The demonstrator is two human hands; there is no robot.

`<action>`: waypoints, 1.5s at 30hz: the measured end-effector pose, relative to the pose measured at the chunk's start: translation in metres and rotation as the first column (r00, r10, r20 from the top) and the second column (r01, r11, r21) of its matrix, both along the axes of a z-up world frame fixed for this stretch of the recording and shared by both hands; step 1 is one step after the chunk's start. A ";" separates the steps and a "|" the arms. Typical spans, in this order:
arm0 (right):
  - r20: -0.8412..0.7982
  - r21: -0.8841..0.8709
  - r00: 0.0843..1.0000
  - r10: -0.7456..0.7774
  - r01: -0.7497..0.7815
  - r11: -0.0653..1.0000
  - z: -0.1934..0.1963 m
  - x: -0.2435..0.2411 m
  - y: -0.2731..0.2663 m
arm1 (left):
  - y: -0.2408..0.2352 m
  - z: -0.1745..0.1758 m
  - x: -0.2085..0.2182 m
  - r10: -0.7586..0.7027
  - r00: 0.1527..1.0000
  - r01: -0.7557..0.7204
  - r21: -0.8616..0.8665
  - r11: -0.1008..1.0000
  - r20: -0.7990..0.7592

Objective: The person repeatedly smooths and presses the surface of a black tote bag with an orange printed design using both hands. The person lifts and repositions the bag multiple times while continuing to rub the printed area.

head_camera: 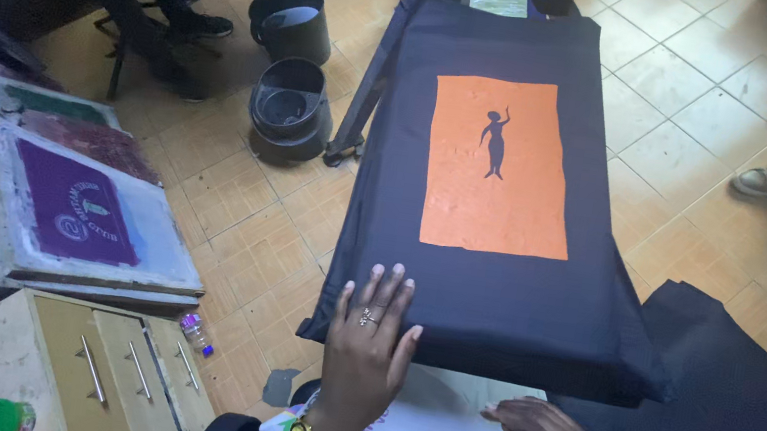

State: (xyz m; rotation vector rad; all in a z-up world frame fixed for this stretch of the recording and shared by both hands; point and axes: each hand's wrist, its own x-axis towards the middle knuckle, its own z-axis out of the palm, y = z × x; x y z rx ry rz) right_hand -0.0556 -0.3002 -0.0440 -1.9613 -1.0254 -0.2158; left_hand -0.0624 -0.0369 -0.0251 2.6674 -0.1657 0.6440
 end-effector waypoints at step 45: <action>0.282 -0.432 0.911 -0.302 0.402 0.808 0.016 0.083 0.082 | 0.009 0.009 0.065 -0.226 0.969 0.223 -0.040 0.974 -0.100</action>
